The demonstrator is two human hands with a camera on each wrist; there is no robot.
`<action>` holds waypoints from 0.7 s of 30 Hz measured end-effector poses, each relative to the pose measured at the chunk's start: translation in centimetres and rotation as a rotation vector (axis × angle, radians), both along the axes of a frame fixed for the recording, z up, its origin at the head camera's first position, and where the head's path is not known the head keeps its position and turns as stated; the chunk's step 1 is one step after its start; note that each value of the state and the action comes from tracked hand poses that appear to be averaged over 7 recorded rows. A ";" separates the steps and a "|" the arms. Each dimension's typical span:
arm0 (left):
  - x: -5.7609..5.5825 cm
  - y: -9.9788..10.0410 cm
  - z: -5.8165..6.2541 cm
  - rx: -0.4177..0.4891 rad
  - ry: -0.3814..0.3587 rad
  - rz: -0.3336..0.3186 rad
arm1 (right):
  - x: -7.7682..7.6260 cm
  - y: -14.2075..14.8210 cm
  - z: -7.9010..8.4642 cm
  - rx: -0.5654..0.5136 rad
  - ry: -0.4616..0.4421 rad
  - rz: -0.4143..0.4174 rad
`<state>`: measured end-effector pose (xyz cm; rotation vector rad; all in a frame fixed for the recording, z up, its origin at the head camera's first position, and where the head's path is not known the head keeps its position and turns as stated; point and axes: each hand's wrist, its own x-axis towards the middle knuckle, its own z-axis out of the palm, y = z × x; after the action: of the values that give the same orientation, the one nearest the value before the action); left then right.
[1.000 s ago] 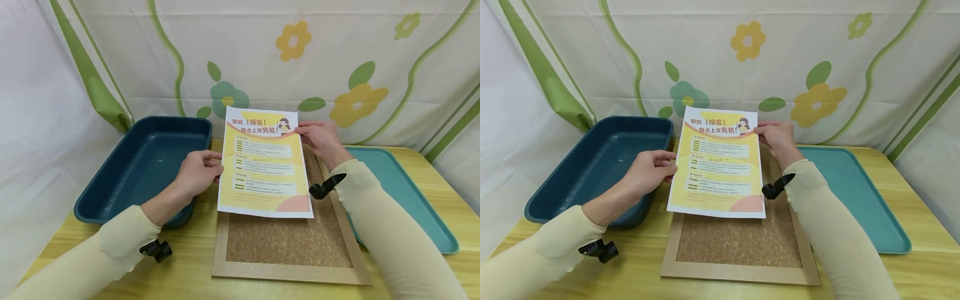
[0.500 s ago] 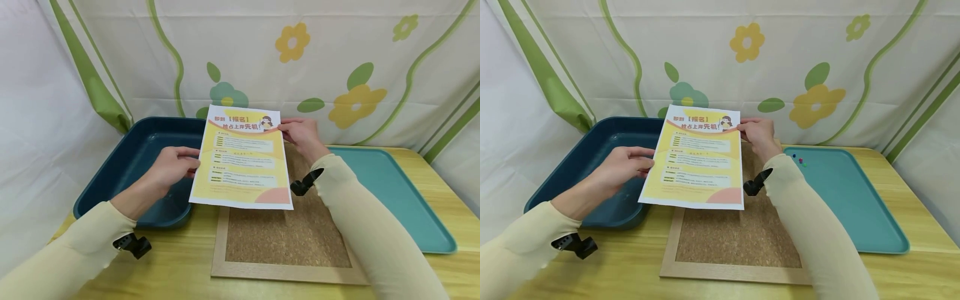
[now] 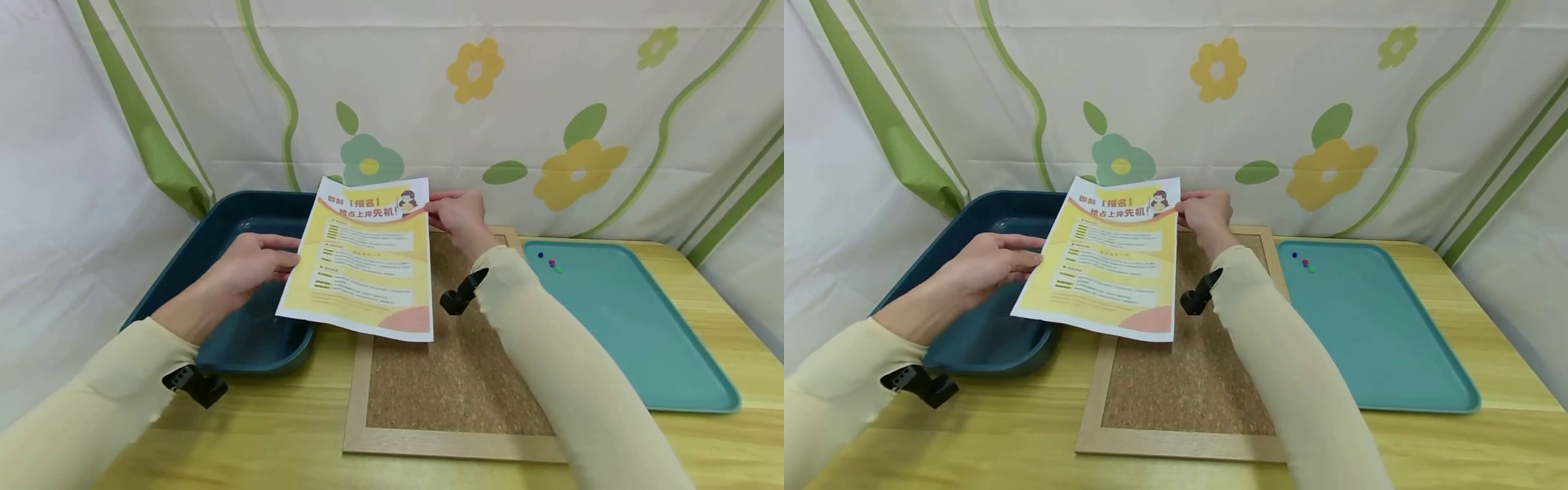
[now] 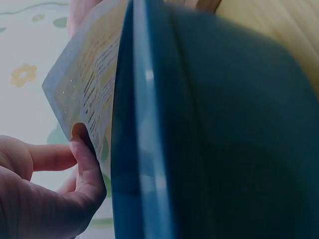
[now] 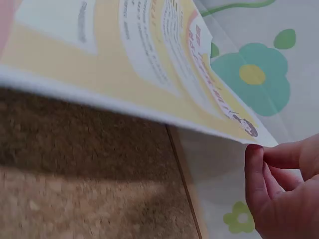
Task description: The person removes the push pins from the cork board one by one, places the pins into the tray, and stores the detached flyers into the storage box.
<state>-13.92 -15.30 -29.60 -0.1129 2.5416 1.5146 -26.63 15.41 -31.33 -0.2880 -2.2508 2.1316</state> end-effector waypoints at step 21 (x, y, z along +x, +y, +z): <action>-1.0 -9.4 0.5 -0.229 -0.078 -0.125 | 0.8 -7.5 0.8 -0.035 0.043 0.008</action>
<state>-14.94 -24.74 -29.11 -0.0419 2.5977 1.1492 -25.85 7.89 -30.53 -0.2316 -2.1976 2.1609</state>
